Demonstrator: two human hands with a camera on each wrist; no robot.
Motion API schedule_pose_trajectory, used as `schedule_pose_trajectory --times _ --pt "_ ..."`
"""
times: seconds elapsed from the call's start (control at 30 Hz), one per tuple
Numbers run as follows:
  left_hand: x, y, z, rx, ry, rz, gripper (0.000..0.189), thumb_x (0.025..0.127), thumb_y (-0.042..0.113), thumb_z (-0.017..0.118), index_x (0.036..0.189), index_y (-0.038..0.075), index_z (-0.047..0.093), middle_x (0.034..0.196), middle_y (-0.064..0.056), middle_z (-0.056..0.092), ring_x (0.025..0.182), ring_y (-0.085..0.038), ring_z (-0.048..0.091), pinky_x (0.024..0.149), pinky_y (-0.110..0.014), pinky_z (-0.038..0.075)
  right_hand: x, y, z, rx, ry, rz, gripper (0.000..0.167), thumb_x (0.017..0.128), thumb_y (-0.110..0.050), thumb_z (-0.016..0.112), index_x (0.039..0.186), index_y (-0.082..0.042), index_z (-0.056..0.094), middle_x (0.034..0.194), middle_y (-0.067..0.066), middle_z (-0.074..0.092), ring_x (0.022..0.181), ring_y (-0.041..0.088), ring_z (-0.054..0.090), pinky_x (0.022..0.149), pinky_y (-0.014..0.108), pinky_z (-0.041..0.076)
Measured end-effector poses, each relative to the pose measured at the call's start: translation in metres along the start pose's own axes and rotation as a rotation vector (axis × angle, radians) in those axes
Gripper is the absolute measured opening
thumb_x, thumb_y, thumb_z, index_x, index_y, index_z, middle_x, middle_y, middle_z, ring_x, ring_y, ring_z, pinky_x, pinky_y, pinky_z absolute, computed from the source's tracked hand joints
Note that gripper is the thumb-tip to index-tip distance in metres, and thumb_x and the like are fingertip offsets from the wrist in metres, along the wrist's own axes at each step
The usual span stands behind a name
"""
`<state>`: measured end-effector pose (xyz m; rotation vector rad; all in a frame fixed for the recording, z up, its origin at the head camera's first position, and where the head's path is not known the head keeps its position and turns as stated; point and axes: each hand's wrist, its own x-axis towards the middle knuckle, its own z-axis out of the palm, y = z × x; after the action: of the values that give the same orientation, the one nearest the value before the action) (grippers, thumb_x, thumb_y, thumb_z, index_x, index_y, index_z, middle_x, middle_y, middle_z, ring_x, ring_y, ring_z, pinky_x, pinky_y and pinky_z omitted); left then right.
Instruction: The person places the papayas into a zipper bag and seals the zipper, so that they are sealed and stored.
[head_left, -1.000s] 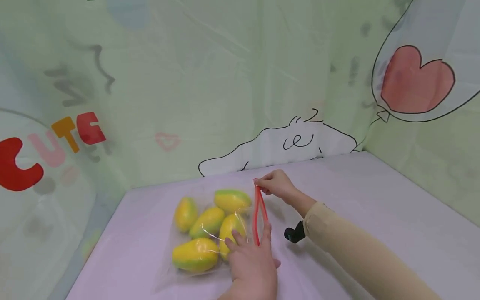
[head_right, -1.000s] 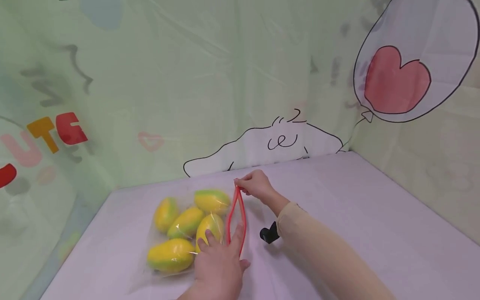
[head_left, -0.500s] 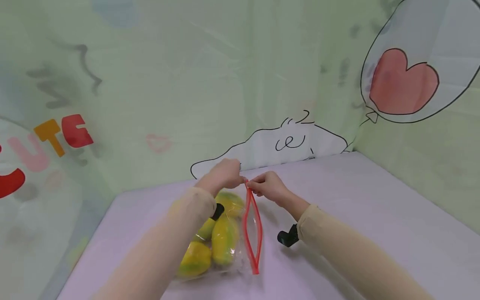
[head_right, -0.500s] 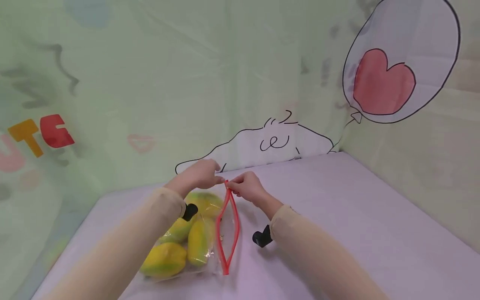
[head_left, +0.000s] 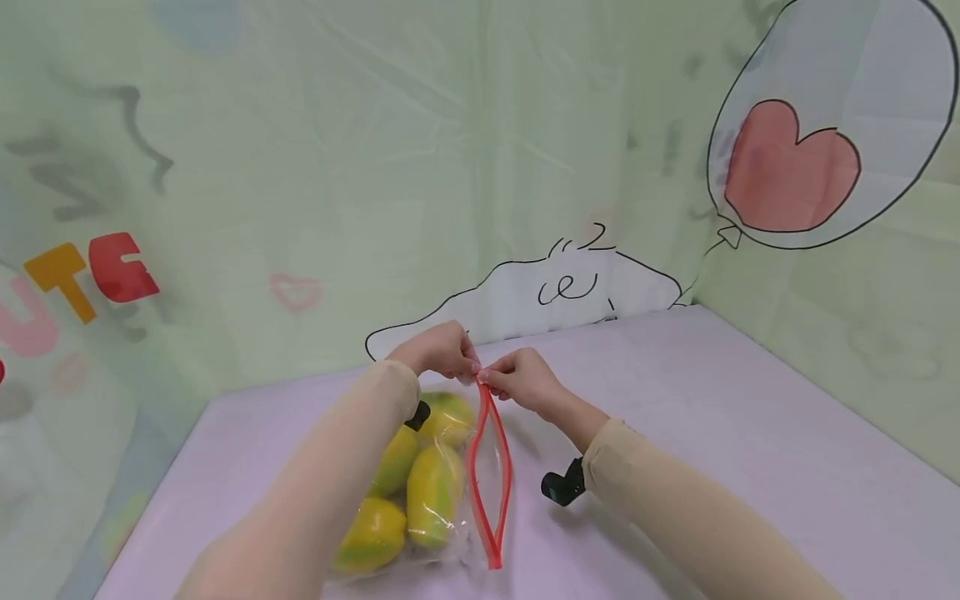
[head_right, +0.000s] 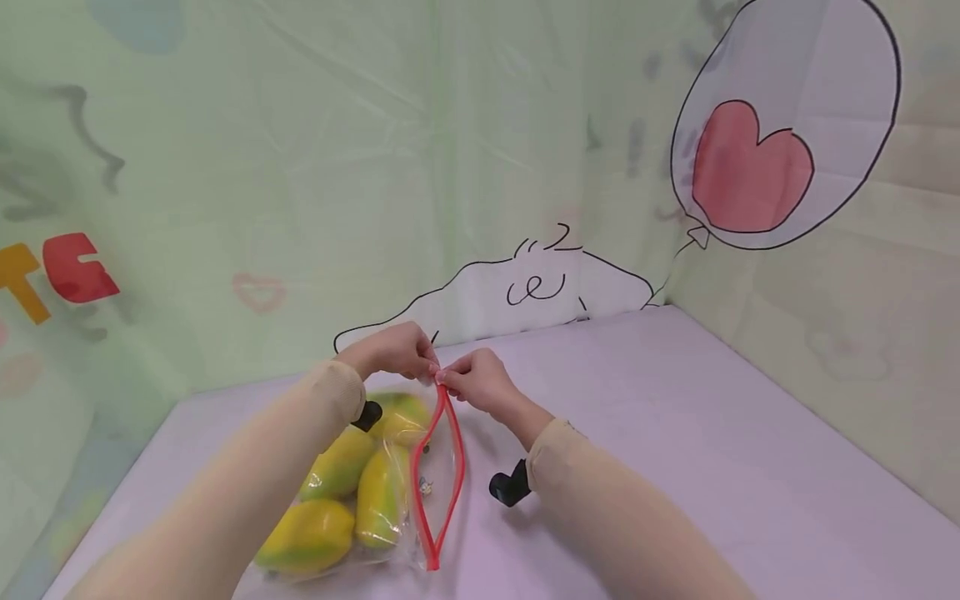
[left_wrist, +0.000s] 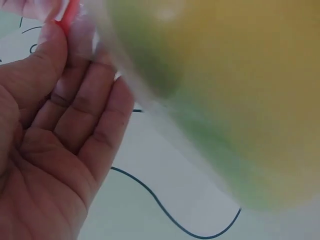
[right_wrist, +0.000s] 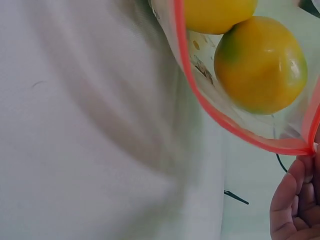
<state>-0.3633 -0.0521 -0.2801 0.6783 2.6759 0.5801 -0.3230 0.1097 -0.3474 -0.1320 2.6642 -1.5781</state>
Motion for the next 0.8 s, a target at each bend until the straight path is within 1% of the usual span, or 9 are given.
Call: schedule_pose_trajectory --times 0.13,0.23,0.3,0.5,0.7,0.8 --pt "0.001 -0.006 0.004 -0.013 0.026 0.047 0.012 0.097 0.010 0.067 0.090 0.004 0.074 0.086 -0.008 0.077 0.084 -0.015 0.062 0.082 -0.028 0.053 0.000 -0.002 -0.001 0.010 -0.006 -0.001 0.024 0.099 -0.021 0.068 0.104 0.001 0.077 0.084 0.008 0.073 0.077 0.017 0.064 0.077 0.029 0.060" --pt "0.001 -0.007 0.006 -0.040 0.050 0.060 0.011 0.096 0.008 0.065 0.088 0.005 0.072 0.084 -0.007 0.075 0.084 -0.015 0.058 0.078 -0.026 0.048 -0.001 -0.004 -0.003 0.020 -0.012 0.002 0.025 0.099 -0.021 0.066 0.104 0.001 0.076 0.084 0.008 0.072 0.076 0.016 0.063 0.078 0.029 0.060" --pt "0.001 -0.007 0.007 -0.059 0.069 0.052 0.011 0.096 0.007 0.063 0.089 0.006 0.071 0.084 -0.006 0.073 0.083 -0.016 0.056 0.076 -0.026 0.045 -0.002 -0.005 -0.003 0.025 -0.016 0.007 0.024 0.099 -0.020 0.066 0.104 0.001 0.076 0.084 0.009 0.072 0.077 0.017 0.063 0.077 0.029 0.060" --pt "0.000 -0.011 0.008 -0.075 0.182 0.003 0.013 0.098 0.008 0.063 0.087 0.006 0.069 0.079 -0.004 0.066 0.079 -0.018 0.053 0.073 -0.026 0.044 -0.012 -0.008 -0.003 0.026 -0.056 0.019 0.021 0.098 -0.018 0.066 0.100 0.000 0.076 0.087 0.011 0.074 0.078 0.019 0.065 0.077 0.028 0.060" --pt "0.000 -0.015 0.010 -0.077 0.211 -0.009 0.012 0.098 0.007 0.063 0.088 0.005 0.069 0.077 -0.004 0.064 0.079 -0.018 0.055 0.075 -0.026 0.045 -0.029 -0.005 -0.001 -0.003 -0.084 0.029 0.020 0.096 -0.020 0.069 0.095 -0.001 0.077 0.084 0.010 0.073 0.075 0.017 0.062 0.076 0.029 0.060" --pt "0.000 -0.017 0.010 -0.068 0.240 -0.035 0.009 0.097 0.006 0.064 0.090 0.004 0.069 0.079 -0.004 0.062 0.080 -0.019 0.054 0.075 -0.026 0.046 -0.040 -0.003 0.001 -0.013 -0.111 0.019 0.019 0.094 -0.020 0.070 0.091 -0.002 0.077 0.082 0.008 0.073 0.073 0.016 0.061 0.074 0.029 0.059"
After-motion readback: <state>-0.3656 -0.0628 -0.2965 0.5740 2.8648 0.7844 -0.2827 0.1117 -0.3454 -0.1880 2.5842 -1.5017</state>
